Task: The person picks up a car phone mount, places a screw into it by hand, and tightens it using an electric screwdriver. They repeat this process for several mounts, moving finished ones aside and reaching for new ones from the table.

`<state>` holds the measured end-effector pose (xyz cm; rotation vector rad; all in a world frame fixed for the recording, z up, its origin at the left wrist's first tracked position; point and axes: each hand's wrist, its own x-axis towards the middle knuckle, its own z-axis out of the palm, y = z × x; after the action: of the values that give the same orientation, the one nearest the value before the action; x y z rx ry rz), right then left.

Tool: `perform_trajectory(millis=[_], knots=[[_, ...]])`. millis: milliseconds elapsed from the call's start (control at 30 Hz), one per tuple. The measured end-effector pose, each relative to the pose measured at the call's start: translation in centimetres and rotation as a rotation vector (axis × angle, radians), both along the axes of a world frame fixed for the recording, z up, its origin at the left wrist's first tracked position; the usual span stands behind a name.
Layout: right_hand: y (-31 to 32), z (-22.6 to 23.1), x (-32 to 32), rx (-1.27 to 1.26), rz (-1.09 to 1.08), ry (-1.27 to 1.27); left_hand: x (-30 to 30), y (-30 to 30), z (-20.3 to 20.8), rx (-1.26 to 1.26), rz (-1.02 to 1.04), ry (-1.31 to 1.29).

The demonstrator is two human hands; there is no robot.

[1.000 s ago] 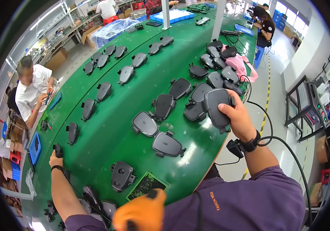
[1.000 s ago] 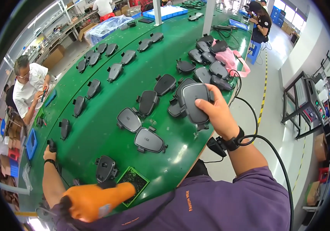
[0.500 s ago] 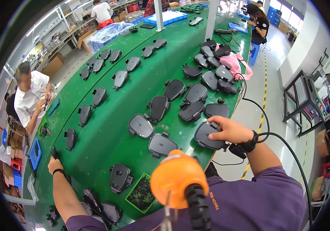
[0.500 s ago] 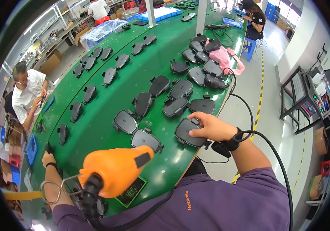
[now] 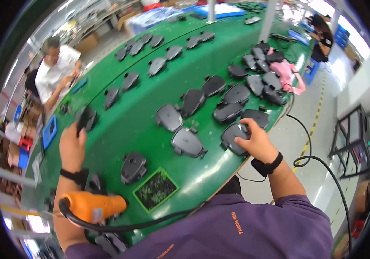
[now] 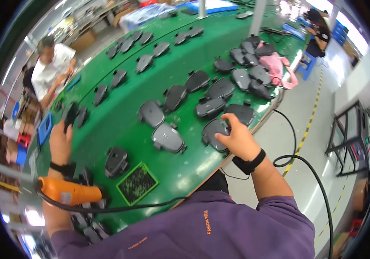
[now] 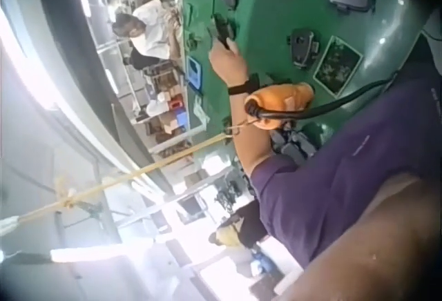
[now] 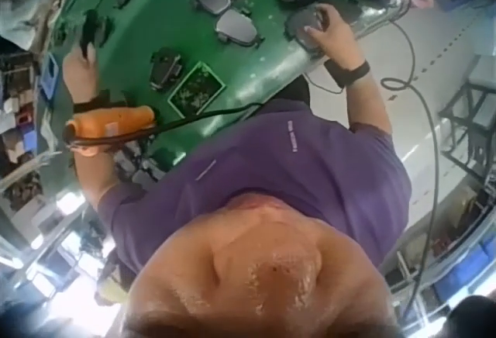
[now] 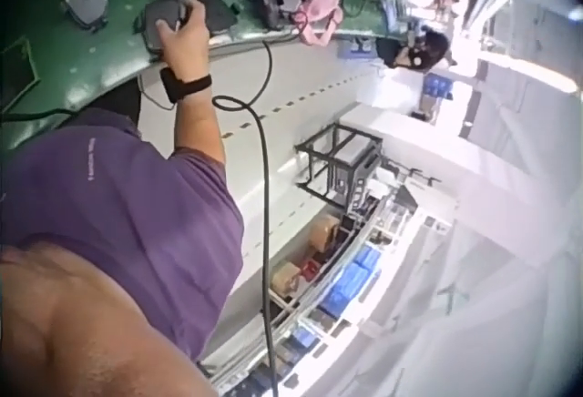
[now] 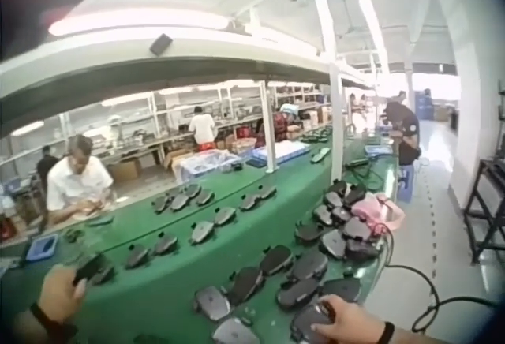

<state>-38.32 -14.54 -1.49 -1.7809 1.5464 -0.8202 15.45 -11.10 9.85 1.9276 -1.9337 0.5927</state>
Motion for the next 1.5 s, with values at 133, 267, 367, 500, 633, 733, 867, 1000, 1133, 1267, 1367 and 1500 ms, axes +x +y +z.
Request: perform_trajectory(millis=[133, 267, 367, 500, 633, 733, 867, 1000, 1133, 1267, 1367, 1500], knots=[[1.1, 1.4, -0.1, 0.041, -0.018, -0.009, -8.1, 0.0, 0.3, 0.041, -0.121, -0.032], [1.8, 1.8, -0.4, 0.041, 0.028, -0.024, -12.5, -0.3, -1.3, 0.105, -0.157, -0.077], [2.4, 1.7, -0.6, 0.077, 0.045, -0.097, -14.6, -1.7, -3.8, 0.225, -0.1, -0.138], [3.2, 0.8, -0.6, -0.094, 0.108, -0.002, -18.1, -2.9, -5.4, 0.333, 0.093, -0.223], [3.7, 1.2, 0.2, -0.214, 0.176, 0.136, -19.8, -4.4, -6.8, 0.538, 0.072, -0.219], [3.3, 0.7, 0.6, -0.242, 0.175, 0.156, -20.9, -5.3, -7.2, 0.746, 0.045, -0.219], [1.9, -0.4, 1.2, -0.273, 0.115, 0.1, -22.3, -3.6, -7.2, 0.169, -0.374, 0.364], [1.1, -0.6, 1.5, -0.3, 0.089, 0.083, -22.5, -2.7, -5.5, 0.387, -0.336, 0.608], [1.0, -0.1, 1.0, -0.313, 0.126, 0.184, -20.5, -2.7, -6.3, 0.479, -0.354, 0.239], [1.8, 1.8, 1.1, -0.227, 0.155, 0.207, -20.1, -2.7, -4.4, 0.681, -0.079, 0.592], [2.6, 2.7, 0.7, -0.138, 0.108, 0.244, -21.3, -3.3, -4.1, 0.933, 0.097, 0.965], [2.4, 3.6, 1.2, -0.199, 0.098, 0.204, -19.9, -4.0, -5.5, 0.976, -0.03, 0.392]])
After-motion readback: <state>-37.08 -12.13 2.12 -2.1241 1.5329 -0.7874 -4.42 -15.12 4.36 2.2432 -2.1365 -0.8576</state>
